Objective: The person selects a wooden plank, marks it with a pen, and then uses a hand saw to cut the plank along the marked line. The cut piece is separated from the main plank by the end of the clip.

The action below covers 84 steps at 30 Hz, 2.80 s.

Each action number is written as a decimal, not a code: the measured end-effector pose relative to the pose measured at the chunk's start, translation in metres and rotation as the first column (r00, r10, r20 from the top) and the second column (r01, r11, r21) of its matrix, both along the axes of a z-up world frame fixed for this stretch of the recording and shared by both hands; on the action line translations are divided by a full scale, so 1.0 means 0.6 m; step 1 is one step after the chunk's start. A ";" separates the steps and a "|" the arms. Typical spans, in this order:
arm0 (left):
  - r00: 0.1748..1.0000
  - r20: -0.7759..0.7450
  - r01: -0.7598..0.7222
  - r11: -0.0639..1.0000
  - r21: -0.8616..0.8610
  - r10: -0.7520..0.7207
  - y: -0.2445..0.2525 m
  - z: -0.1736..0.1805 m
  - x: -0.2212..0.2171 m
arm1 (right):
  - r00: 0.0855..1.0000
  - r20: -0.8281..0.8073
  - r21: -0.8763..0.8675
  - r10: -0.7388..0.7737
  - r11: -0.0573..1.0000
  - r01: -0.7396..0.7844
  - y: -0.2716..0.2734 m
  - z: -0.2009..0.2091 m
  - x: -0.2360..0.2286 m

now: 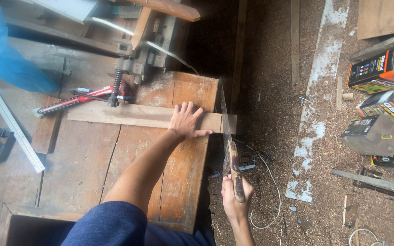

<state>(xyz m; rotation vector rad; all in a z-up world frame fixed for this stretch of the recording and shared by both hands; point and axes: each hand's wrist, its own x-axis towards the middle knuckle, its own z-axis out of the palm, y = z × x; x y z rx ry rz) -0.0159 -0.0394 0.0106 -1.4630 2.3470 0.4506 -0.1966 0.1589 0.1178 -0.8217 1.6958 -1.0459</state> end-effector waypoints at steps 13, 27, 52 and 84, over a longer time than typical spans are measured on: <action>1.000 0.008 0.022 0.999 0.026 -0.022 0.007 -0.010 0.003 | 1.000 0.019 0.034 -0.015 0.999 0.014 -0.014 0.016 0.001; 0.999 -0.026 -0.041 0.998 -0.042 0.040 0.007 -0.014 0.000 | 0.998 -0.049 0.027 0.041 0.999 -0.040 0.015 0.009 -0.006; 1.000 0.004 -0.022 1.000 0.005 0.022 -0.001 -0.011 -0.005 | 0.999 0.054 0.094 -0.007 0.996 0.002 0.029 0.063 -0.010; 0.999 -0.048 -0.001 1.000 0.021 0.002 0.002 -0.005 0.000 | 0.974 -0.201 0.068 0.109 0.993 -0.097 0.007 0.036 -0.001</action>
